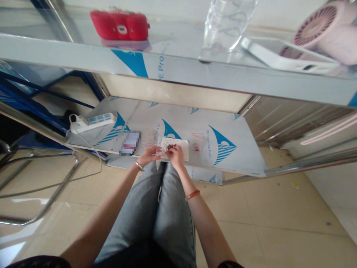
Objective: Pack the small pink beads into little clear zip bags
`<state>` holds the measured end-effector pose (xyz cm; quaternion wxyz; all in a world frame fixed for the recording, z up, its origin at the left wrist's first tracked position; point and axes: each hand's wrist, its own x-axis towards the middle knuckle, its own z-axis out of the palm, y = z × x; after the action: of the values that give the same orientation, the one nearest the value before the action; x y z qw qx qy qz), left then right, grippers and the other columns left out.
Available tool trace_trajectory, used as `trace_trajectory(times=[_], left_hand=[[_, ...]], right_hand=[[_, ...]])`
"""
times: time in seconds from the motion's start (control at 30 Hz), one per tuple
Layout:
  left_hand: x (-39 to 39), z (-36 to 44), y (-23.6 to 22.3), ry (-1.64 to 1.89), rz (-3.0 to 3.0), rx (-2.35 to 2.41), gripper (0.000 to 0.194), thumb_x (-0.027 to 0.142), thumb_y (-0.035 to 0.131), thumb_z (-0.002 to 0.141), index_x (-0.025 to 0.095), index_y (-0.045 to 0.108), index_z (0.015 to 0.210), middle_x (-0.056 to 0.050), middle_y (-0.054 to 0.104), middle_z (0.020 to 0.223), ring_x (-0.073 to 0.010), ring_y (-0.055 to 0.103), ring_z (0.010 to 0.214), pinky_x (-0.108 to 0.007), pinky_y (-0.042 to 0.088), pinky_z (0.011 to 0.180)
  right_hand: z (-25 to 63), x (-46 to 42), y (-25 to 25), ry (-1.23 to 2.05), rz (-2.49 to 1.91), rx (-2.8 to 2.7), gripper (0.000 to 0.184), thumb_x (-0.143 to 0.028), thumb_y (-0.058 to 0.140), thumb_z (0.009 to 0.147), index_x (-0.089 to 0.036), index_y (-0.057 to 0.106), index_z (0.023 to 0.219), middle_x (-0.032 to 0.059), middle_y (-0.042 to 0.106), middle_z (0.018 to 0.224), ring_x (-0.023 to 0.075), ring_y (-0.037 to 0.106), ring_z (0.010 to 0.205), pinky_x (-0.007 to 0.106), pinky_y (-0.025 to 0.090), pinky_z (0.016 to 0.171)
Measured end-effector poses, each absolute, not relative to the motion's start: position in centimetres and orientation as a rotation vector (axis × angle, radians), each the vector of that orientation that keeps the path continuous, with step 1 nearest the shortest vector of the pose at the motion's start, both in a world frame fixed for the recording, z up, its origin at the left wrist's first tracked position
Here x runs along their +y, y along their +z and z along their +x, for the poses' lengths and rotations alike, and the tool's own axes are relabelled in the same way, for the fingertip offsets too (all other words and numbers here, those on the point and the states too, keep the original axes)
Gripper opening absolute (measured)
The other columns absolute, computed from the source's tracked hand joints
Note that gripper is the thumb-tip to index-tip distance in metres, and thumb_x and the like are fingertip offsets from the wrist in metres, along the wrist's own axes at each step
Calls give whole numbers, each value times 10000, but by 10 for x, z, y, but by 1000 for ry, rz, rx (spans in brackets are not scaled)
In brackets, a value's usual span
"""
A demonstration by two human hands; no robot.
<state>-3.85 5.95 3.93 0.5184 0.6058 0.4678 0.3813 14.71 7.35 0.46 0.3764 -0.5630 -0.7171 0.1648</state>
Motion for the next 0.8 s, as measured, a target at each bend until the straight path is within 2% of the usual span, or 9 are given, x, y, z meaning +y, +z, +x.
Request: trace_trajectory(times=[0.13, 0.37, 0.53, 0.67, 0.8], left_hand=[[59, -38, 37, 909, 1477, 1135, 506, 372, 809, 588, 151, 644, 1012, -77, 689, 995, -201, 620, 915, -325, 474, 833], [61, -33, 38, 931, 1465, 1120, 526, 381, 799, 595, 136, 625, 1027, -87, 688, 988, -205, 623, 915, -325, 475, 825], [60, -30, 40, 961, 1395, 1111, 566, 396, 818, 566, 139, 618, 1030, -91, 686, 999, -219, 621, 967, -350, 478, 861], [59, -29, 40, 984, 1347, 1109, 590, 392, 830, 552, 131, 618, 1036, -107, 686, 1009, -229, 623, 985, -372, 476, 885], [58, -31, 42, 983, 1347, 1118, 577, 371, 838, 549, 124, 627, 1026, -115, 688, 1018, -238, 624, 998, -375, 482, 886]], right_hand=[[145, 74, 33, 457, -1301, -1690, 169, -318, 644, 787, -174, 690, 712, 57, 627, 736, 175, 577, 791, 310, 458, 793], [139, 69, 67, 452, -1197, -1824, 236, -381, 608, 828, -182, 714, 760, 67, 632, 848, 163, 583, 849, 284, 471, 797], [148, 68, 50, 381, -1400, -1782, 239, -368, 573, 849, -183, 706, 776, 71, 642, 847, 178, 580, 859, 303, 452, 831], [153, 62, 20, 300, -1696, -1741, 241, -400, 650, 777, -164, 684, 744, 87, 634, 845, 204, 570, 851, 329, 431, 818], [152, 59, -2, 256, -1797, -1744, 252, -392, 730, 698, -148, 686, 743, 114, 624, 840, 231, 560, 868, 331, 415, 785]])
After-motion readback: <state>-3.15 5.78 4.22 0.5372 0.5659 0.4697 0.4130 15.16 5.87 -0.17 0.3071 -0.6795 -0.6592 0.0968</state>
